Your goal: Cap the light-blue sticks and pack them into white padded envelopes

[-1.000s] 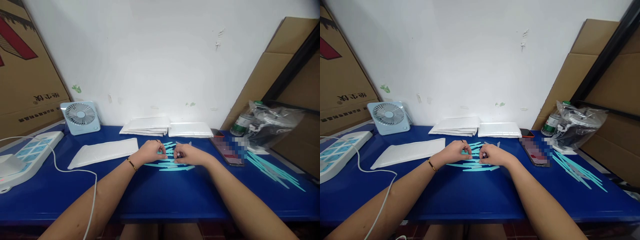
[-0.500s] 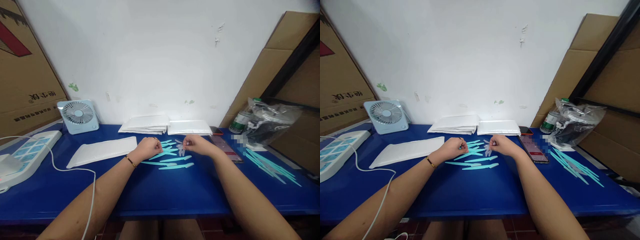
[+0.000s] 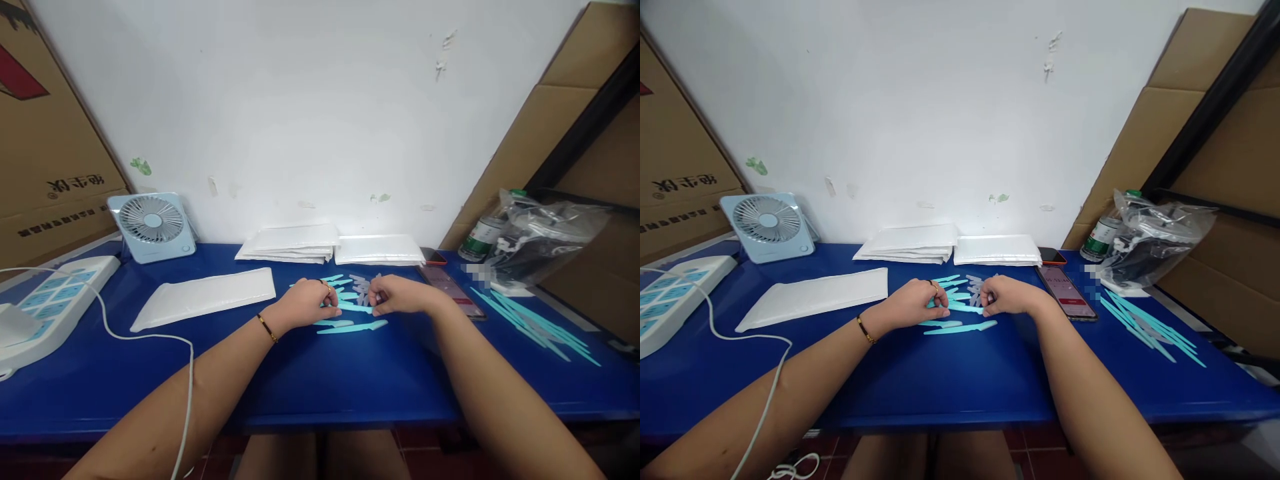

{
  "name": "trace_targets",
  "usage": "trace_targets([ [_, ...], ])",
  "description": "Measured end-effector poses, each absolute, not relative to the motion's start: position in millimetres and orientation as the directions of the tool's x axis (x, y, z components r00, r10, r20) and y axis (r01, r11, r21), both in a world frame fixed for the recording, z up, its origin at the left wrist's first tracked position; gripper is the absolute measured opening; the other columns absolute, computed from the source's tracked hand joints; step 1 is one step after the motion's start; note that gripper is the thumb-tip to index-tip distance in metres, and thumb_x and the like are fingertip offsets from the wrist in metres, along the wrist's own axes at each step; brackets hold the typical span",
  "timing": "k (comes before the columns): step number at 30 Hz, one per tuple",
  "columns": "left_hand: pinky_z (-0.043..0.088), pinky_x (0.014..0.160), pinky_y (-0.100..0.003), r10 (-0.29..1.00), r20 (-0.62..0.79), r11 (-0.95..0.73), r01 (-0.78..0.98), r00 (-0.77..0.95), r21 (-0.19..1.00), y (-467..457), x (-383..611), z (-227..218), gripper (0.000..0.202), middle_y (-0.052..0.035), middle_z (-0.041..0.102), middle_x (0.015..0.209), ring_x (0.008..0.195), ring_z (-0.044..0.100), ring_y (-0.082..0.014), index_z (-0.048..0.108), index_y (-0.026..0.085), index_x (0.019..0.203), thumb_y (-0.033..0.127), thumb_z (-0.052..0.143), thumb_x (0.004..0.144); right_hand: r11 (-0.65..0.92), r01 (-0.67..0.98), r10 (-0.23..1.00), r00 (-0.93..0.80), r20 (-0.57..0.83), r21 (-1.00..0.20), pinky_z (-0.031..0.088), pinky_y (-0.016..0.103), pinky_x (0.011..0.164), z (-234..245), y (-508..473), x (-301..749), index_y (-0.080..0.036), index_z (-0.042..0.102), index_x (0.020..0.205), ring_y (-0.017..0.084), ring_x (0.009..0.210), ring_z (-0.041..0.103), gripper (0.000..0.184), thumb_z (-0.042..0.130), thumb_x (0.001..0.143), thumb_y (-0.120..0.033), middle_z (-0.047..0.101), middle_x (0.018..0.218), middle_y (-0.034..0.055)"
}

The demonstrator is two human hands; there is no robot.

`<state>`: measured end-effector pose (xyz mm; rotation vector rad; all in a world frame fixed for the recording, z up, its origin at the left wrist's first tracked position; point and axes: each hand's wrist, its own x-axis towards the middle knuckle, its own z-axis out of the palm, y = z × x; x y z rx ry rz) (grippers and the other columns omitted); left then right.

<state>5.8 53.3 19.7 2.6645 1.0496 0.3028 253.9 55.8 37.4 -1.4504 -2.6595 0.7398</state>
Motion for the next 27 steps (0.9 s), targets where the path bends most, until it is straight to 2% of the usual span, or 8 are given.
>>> trace_targets([
  [3,0.037,0.068,-0.026,0.708,0.121,-0.694,0.654,0.696,0.301,53,7,19,0.027,0.0002,0.065,0.08,0.074,0.059,-0.0152,0.062,0.022,0.092,0.044,0.047,0.087,0.437,0.736,0.81,-0.572,-0.13,-0.518,0.036,0.024,0.055,36,57,251,-0.018,0.064,0.078,0.014,0.062,0.051,0.018,0.064,0.072,-0.035,0.06,0.071,0.0015],
  [6,0.036,0.065,-0.026,0.741,0.206,-0.672,0.696,0.64,0.253,54,7,22,0.03,-0.0009,0.064,0.082,0.073,0.058,-0.0163,0.057,0.02,0.105,0.042,0.047,0.087,0.398,0.66,0.833,-0.55,-0.05,-0.637,0.035,0.022,0.054,34,56,247,-0.018,0.062,0.081,0.012,0.06,0.051,0.022,0.062,0.075,-0.039,0.061,0.069,0.0006],
  [11,0.035,0.067,-0.027,0.718,0.23,-0.692,0.71,0.658,0.128,62,3,25,0.027,-0.0025,0.063,0.089,0.081,0.058,-0.0173,0.064,0.022,0.085,0.039,0.043,0.09,0.361,0.611,0.868,-0.496,0.015,-0.705,0.03,0.021,0.049,27,62,245,-0.016,0.06,0.079,0.009,0.051,0.044,0.027,0.062,0.074,-0.042,0.052,0.058,-0.0027],
  [14,0.035,0.07,-0.028,0.756,0.234,-0.646,0.754,0.612,0.116,70,-4,22,0.026,-0.0026,0.064,0.09,0.084,0.058,-0.0182,0.065,0.023,0.084,0.038,0.045,0.088,0.347,0.66,0.894,-0.447,0.023,-0.666,0.031,0.021,0.049,22,70,254,-0.015,0.061,0.078,0.009,0.052,0.045,0.028,0.062,0.075,-0.043,0.053,0.059,-0.0017],
  [18,0.036,0.07,-0.029,0.815,0.223,-0.575,0.794,0.535,0.198,78,-14,18,0.025,-0.0011,0.064,0.091,0.084,0.058,-0.0192,0.063,0.026,0.097,0.042,0.048,0.086,0.338,0.767,0.928,-0.369,0.056,-0.545,0.034,0.023,0.052,24,71,259,-0.016,0.063,0.087,0.012,0.058,0.05,0.029,0.062,0.076,-0.043,0.058,0.067,0.0013],
  [21,0.036,0.068,-0.028,0.811,0.22,-0.583,0.772,0.541,0.252,76,-13,18,0.032,-0.0007,0.064,0.091,0.08,0.058,-0.0183,0.06,0.025,0.104,0.048,0.047,0.085,0.485,0.724,0.86,-0.495,0.12,-0.49,0.038,0.024,0.059,31,58,241,-0.017,0.065,0.086,0.013,0.068,0.053,0.024,0.058,0.08,-0.04,0.059,0.083,0.0044],
  [24,0.035,0.068,-0.026,0.763,0.202,-0.646,0.714,0.614,0.27,69,-8,22,0.03,-0.0004,0.063,0.085,0.079,0.058,-0.0166,0.063,0.023,0.093,0.047,0.048,0.085,0.626,0.63,0.731,-0.68,0.063,-0.459,0.039,0.024,0.063,33,42,217,-0.018,0.065,0.082,0.013,0.07,0.052,0.018,0.063,0.077,-0.036,0.057,0.083,0.0031],
  [27,0.035,0.065,-0.025,0.699,0.17,-0.71,0.644,0.695,0.285,61,-6,27,0.031,-0.0004,0.063,0.078,0.078,0.058,-0.0157,0.064,0.021,0.084,0.046,0.046,0.087,0.659,0.622,0.685,-0.729,-0.005,-0.423,0.039,0.024,0.063,29,35,202,-0.018,0.063,0.078,0.013,0.069,0.051,0.01,0.065,0.076,-0.028,0.055,0.08,0.0016],
])
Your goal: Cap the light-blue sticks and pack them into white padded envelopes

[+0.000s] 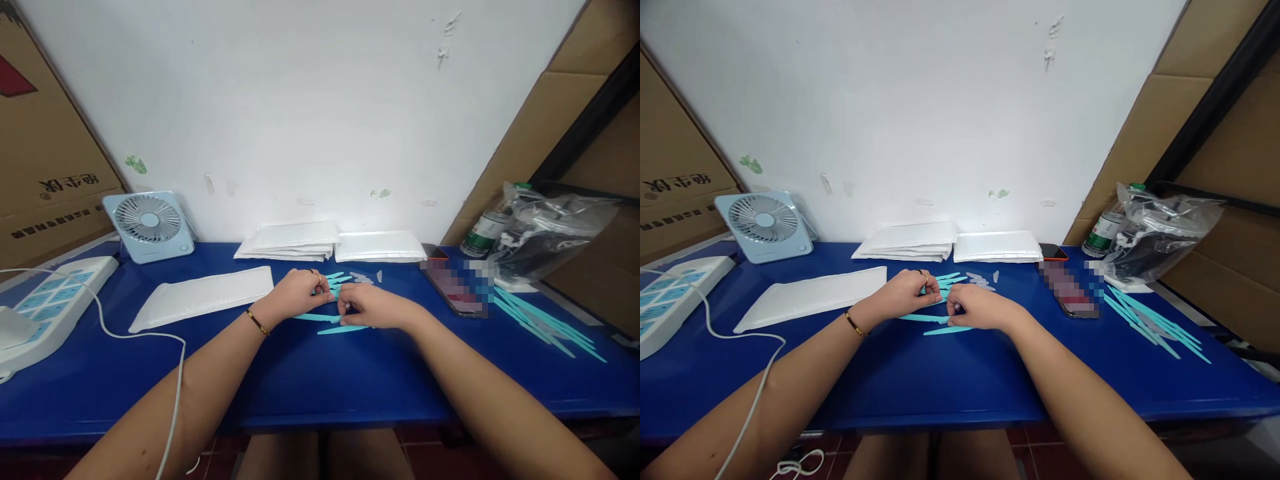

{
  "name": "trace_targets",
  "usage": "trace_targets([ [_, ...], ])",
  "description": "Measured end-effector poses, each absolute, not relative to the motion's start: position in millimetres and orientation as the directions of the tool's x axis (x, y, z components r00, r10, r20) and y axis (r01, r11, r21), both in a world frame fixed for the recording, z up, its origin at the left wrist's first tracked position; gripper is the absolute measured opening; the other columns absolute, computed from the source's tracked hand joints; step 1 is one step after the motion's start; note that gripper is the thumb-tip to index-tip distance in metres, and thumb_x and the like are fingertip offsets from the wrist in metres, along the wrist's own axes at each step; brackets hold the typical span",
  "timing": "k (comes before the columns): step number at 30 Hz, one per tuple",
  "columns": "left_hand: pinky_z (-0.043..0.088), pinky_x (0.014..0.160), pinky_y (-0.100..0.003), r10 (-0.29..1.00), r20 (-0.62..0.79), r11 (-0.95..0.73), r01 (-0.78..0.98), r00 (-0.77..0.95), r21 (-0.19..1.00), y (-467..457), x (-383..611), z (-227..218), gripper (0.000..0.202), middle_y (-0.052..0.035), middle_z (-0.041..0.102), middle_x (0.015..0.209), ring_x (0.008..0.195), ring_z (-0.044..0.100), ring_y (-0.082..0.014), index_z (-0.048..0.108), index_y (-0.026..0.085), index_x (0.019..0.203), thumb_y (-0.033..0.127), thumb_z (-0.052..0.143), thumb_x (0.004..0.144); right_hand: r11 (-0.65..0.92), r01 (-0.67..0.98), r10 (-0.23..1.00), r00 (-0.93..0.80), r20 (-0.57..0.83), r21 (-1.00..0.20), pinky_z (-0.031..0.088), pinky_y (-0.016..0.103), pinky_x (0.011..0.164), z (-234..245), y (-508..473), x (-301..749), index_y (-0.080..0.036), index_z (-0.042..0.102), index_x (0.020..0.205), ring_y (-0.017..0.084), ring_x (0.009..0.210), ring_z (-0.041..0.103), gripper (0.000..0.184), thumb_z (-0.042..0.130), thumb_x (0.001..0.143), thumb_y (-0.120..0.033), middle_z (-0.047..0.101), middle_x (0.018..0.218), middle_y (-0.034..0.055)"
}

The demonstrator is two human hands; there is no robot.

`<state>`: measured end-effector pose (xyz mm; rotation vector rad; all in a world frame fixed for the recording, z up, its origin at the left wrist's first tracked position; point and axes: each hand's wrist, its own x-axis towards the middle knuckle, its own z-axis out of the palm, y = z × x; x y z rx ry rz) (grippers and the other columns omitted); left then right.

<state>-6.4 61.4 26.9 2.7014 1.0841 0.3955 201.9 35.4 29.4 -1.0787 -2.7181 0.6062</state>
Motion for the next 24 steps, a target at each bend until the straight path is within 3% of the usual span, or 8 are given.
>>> trace_targets([
  [5,0.034,0.064,-0.024,0.61,0.138,-0.78,0.562,0.78,0.276,57,-7,31,0.035,0.0017,0.063,0.071,0.067,0.056,-0.0124,0.063,0.022,0.081,0.045,0.039,0.091,0.63,0.659,0.738,-0.673,0.051,-0.411,0.038,0.024,0.062,29,41,211,-0.018,0.061,0.079,0.013,0.07,0.051,0.008,0.059,0.081,-0.025,0.055,0.082,0.0029],
  [10,0.031,0.062,-0.028,0.668,0.203,-0.738,0.672,0.716,0.062,66,-4,26,0.037,-0.0017,0.064,0.073,0.07,0.057,-0.0147,0.06,0.018,0.07,0.036,0.037,0.093,0.532,0.749,0.837,-0.536,0.111,-0.395,0.037,0.025,0.062,33,55,238,-0.018,0.062,0.078,0.015,0.07,0.053,0.012,0.055,0.082,-0.027,0.058,0.083,0.0049],
  [12,0.032,0.066,-0.029,0.71,0.234,-0.69,0.722,0.664,0.046,71,-4,23,0.035,-0.0032,0.066,0.077,0.076,0.058,-0.0169,0.063,0.019,0.077,0.037,0.037,0.092,0.462,0.797,0.881,-0.461,0.104,-0.39,0.037,0.025,0.061,34,60,247,-0.018,0.063,0.08,0.016,0.07,0.053,0.014,0.059,0.078,-0.031,0.06,0.084,0.0054],
  [15,0.034,0.074,-0.03,0.738,0.276,-0.661,0.741,0.615,0.116,72,-4,21,0.031,-0.0034,0.068,0.087,0.089,0.058,-0.0196,0.064,0.021,0.093,0.04,0.04,0.091,0.432,0.801,0.894,-0.439,0.085,-0.415,0.038,0.026,0.062,37,59,254,-0.018,0.064,0.084,0.017,0.073,0.054,0.02,0.063,0.074,-0.035,0.062,0.086,0.0055],
  [17,0.035,0.077,-0.03,0.726,0.288,-0.68,0.716,0.625,0.16,68,-3,23,0.031,-0.0032,0.067,0.092,0.094,0.057,-0.0199,0.065,0.022,0.095,0.041,0.04,0.091,0.472,0.762,0.854,-0.519,0.017,-0.443,0.039,0.026,0.064,41,54,254,-0.019,0.066,0.082,0.017,0.075,0.055,0.02,0.066,0.071,-0.035,0.063,0.086,0.0045],
  [21,0.036,0.074,-0.028,0.659,0.229,-0.752,0.627,0.717,0.203,52,4,25,0.031,-0.0021,0.066,0.092,0.089,0.059,-0.0179,0.066,0.023,0.091,0.045,0.044,0.089,0.491,0.761,0.741,-0.621,-0.256,-0.425,0.037,0.025,0.057,44,43,245,-0.019,0.067,0.073,0.016,0.068,0.055,0.019,0.075,0.059,-0.028,0.063,0.076,0.002],
  [24,0.038,0.074,-0.029,0.598,0.19,-0.8,0.571,0.778,0.184,43,9,22,0.033,-0.0019,0.065,0.093,0.087,0.059,-0.0185,0.064,0.024,0.097,0.052,0.051,0.084,0.502,0.768,0.73,-0.623,-0.281,-0.398,0.036,0.024,0.055,42,41,238,-0.018,0.064,0.069,0.014,0.061,0.053,0.012,0.072,0.063,-0.025,0.061,0.07,0.0006],
])
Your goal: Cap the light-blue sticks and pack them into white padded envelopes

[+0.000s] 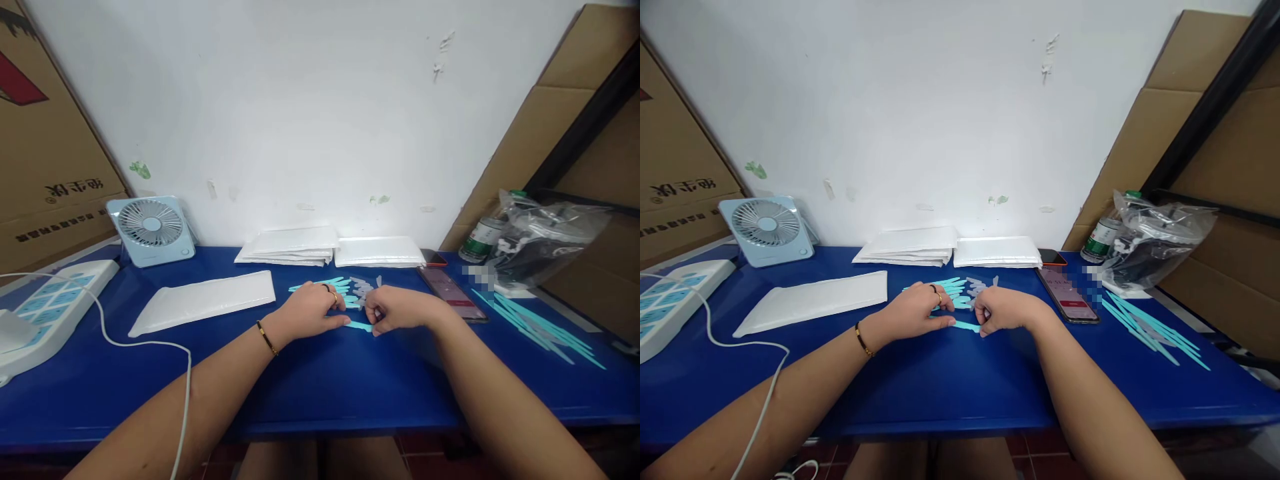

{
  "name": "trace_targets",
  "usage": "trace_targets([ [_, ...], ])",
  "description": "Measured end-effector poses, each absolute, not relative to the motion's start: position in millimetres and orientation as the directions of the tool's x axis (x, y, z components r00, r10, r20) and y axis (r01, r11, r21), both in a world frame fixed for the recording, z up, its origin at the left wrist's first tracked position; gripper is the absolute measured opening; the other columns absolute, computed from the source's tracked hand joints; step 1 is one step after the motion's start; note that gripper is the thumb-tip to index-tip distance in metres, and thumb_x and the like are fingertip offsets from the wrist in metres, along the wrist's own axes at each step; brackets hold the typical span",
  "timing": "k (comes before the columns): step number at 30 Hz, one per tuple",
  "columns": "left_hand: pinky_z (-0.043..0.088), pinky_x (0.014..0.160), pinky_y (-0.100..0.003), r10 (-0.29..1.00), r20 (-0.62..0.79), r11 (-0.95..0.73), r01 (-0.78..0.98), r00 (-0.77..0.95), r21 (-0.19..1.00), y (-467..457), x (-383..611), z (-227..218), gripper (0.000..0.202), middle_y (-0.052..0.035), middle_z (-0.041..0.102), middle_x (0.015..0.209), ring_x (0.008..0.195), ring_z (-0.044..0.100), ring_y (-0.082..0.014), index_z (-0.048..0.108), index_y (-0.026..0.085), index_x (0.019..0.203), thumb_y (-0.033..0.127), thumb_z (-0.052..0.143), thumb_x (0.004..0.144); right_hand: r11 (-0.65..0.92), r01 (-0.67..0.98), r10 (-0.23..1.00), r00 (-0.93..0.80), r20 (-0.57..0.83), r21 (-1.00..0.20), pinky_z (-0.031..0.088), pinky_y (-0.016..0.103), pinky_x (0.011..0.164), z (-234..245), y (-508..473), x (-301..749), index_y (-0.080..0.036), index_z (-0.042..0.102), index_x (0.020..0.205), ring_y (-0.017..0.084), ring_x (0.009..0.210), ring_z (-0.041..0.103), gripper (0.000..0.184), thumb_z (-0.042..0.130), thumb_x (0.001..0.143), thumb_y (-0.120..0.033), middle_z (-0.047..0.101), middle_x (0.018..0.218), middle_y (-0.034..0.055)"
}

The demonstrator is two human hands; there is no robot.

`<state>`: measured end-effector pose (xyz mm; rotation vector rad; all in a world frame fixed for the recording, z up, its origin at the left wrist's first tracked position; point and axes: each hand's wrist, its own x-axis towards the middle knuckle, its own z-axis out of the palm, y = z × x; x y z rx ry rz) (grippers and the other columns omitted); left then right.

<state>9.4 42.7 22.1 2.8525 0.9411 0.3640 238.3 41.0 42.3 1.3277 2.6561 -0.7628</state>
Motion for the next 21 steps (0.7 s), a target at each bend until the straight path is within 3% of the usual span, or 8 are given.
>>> trace_targets([
  [3,0.039,0.07,-0.028,0.584,0.156,-0.812,0.574,0.797,0.107,42,12,17,0.03,-0.0042,0.065,0.09,0.083,0.06,-0.0195,0.063,0.022,0.096,0.047,0.05,0.085,0.508,0.741,0.759,-0.626,-0.178,-0.438,0.037,0.025,0.056,41,41,234,-0.018,0.062,0.071,0.013,0.058,0.052,0.01,0.065,0.072,-0.028,0.059,0.064,-0.0002],
  [7,0.038,0.06,-0.026,0.668,0.13,-0.743,0.666,0.733,0.063,50,9,17,0.031,-0.0051,0.066,0.08,0.073,0.061,-0.0191,0.062,0.02,0.088,0.037,0.036,0.093,0.403,0.648,0.818,-0.572,-0.063,-0.646,0.042,0.025,0.056,43,41,233,-0.018,0.059,0.08,0.014,0.058,0.057,0.016,0.057,0.079,-0.033,0.061,0.064,0.0004],
  [11,0.037,0.058,-0.025,0.738,0.171,-0.674,0.723,0.652,0.151,57,-1,26,0.036,-0.0033,0.067,0.079,0.072,0.061,-0.0182,0.062,0.022,0.086,0.042,0.033,0.093,0.337,0.548,0.887,-0.456,0.064,-0.765,0.045,0.025,0.056,43,48,244,-0.017,0.06,0.079,0.014,0.058,0.058,0.023,0.06,0.077,-0.04,0.061,0.066,0.0011],
  [15,0.041,0.065,-0.025,0.8,0.238,-0.601,0.737,0.552,0.31,60,-11,30,0.044,-0.0017,0.067,0.095,0.083,0.061,-0.0172,0.062,0.023,0.086,0.041,0.024,0.095,0.305,0.467,0.944,-0.264,0.198,-0.83,0.046,0.029,0.059,39,61,259,-0.016,0.065,0.086,0.016,0.061,0.059,0.034,0.064,0.073,-0.047,0.064,0.065,0.0034],
  [18,0.043,0.071,-0.026,0.797,0.301,-0.603,0.714,0.523,0.356,62,-13,29,0.036,-0.0028,0.065,0.095,0.086,0.059,-0.0175,0.059,0.022,0.09,0.039,0.028,0.094,0.292,0.352,0.948,-0.232,0.22,-0.889,0.049,0.031,0.063,37,64,261,-0.017,0.064,0.098,0.017,0.064,0.061,0.039,0.065,0.074,-0.047,0.066,0.066,0.0039],
  [21,0.043,0.072,-0.026,0.797,0.336,-0.601,0.71,0.501,0.366,62,-12,28,0.03,-0.0021,0.064,0.089,0.082,0.058,-0.017,0.057,0.022,0.092,0.037,0.032,0.093,0.277,0.258,0.949,-0.225,0.221,-0.926,0.049,0.029,0.06,36,62,255,-0.017,0.064,0.097,0.015,0.061,0.061,0.037,0.066,0.074,-0.046,0.066,0.066,0.0034],
])
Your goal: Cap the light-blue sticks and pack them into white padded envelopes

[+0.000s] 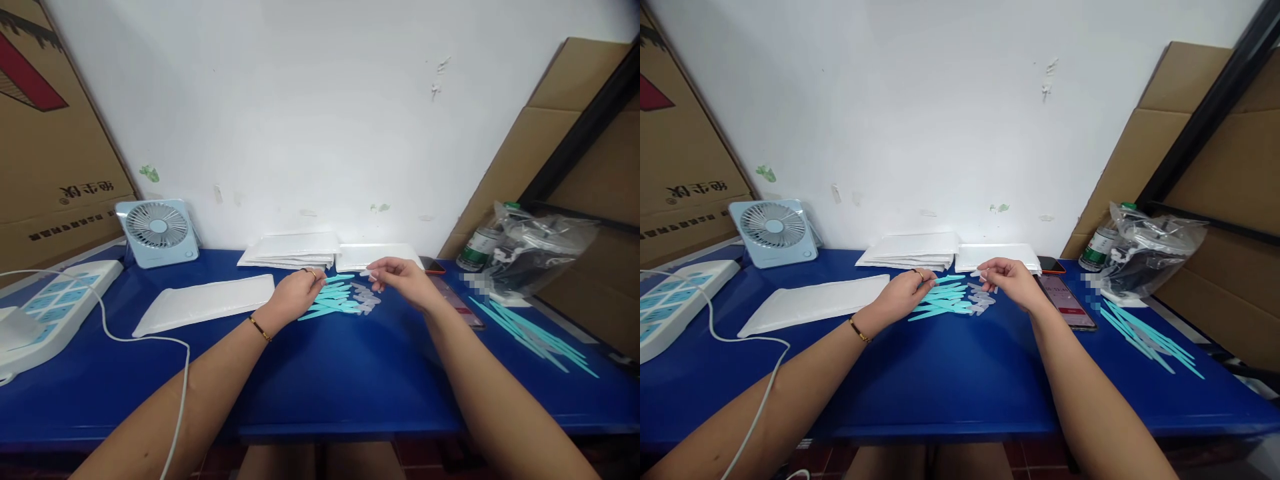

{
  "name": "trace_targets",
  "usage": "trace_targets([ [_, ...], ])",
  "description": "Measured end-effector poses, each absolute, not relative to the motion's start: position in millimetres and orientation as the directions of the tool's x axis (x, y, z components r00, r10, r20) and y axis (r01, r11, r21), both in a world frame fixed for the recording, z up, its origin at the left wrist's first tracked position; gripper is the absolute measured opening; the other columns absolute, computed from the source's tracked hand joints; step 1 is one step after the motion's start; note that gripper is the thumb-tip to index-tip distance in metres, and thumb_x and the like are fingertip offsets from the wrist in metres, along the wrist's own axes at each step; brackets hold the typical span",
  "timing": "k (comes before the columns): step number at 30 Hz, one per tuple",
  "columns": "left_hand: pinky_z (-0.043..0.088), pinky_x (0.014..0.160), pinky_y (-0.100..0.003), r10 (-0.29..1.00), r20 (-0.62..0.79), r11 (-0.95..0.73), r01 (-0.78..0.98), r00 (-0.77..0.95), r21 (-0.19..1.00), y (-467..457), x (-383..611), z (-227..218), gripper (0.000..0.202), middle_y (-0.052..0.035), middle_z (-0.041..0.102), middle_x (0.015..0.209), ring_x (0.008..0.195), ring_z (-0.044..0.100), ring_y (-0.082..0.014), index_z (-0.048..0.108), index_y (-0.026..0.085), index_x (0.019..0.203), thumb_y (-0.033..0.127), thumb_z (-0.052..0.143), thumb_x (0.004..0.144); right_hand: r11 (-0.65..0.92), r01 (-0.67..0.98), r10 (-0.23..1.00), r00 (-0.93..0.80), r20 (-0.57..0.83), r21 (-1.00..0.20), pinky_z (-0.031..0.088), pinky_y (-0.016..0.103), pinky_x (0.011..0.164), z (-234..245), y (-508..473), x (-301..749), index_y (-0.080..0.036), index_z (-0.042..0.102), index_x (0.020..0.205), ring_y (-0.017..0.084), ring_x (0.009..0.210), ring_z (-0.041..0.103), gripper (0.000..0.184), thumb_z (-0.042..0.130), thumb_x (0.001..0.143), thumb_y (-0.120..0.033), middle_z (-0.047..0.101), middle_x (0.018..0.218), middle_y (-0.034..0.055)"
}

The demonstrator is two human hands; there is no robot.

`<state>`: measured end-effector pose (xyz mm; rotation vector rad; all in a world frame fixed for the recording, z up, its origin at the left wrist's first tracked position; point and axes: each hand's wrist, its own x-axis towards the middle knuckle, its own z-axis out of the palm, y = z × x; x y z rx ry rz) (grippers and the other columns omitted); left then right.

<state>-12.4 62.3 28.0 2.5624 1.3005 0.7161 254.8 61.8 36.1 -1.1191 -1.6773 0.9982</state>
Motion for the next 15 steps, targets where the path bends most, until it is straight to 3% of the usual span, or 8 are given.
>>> trace_targets([
  [5,0.042,0.068,-0.027,0.807,0.331,-0.588,0.717,0.49,0.374,63,-13,29,0.03,-0.0023,0.062,0.084,0.079,0.057,-0.0171,0.056,0.022,0.09,0.036,0.031,0.093,0.217,0.215,0.966,-0.185,0.179,-0.952,0.049,0.028,0.054,36,59,245,-0.015,0.066,0.081,0.016,0.058,0.063,0.037,0.071,0.068,-0.049,0.066,0.068,0.0042],
  [8,0.04,0.066,-0.027,0.81,0.325,-0.585,0.707,0.488,0.397,63,-13,30,0.03,-0.0023,0.062,0.081,0.077,0.057,-0.0173,0.056,0.021,0.088,0.037,0.031,0.093,0.24,0.172,0.969,-0.101,0.225,-0.955,0.048,0.027,0.051,34,60,241,-0.017,0.061,0.073,0.015,0.053,0.062,0.036,0.068,0.07,-0.051,0.065,0.064,0.0029],
  [15,0.04,0.065,-0.026,0.798,0.336,-0.602,0.645,0.5,0.471,63,-10,29,0.029,-0.0012,0.061,0.08,0.076,0.056,-0.0164,0.056,0.021,0.087,0.036,0.032,0.092,0.237,0.122,0.967,-0.121,0.222,-0.964,0.048,0.027,0.052,28,61,232,-0.018,0.058,0.073,0.015,0.052,0.062,0.035,0.067,0.071,-0.052,0.066,0.062,0.0026],
])
